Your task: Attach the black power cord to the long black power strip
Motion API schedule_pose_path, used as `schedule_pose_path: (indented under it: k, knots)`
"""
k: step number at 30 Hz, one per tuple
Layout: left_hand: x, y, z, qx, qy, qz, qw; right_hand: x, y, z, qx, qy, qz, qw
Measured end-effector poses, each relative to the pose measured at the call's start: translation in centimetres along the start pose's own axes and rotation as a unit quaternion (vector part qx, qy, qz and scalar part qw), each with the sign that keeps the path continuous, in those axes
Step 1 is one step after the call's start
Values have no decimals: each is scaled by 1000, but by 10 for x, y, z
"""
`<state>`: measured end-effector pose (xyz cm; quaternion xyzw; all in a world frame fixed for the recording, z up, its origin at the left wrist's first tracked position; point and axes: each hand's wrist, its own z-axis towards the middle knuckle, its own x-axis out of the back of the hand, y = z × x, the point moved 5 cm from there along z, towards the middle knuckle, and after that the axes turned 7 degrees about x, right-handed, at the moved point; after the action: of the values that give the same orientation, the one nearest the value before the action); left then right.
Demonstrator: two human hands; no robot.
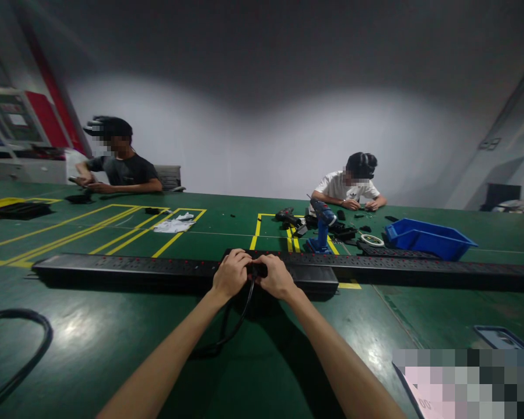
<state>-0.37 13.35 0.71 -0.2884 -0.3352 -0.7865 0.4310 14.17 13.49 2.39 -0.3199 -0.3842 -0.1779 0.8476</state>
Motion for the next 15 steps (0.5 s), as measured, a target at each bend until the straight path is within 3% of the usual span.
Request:
schedule_pose_path:
  k: [9, 15]
  knots:
    - [1, 0, -1, 7, -8, -1, 1000, -3, 0, 0, -14, -5, -9, 1000]
    - [-1, -1, -1, 7, -8, 0, 1000, 5, 4, 4, -12, -25, 72, 997]
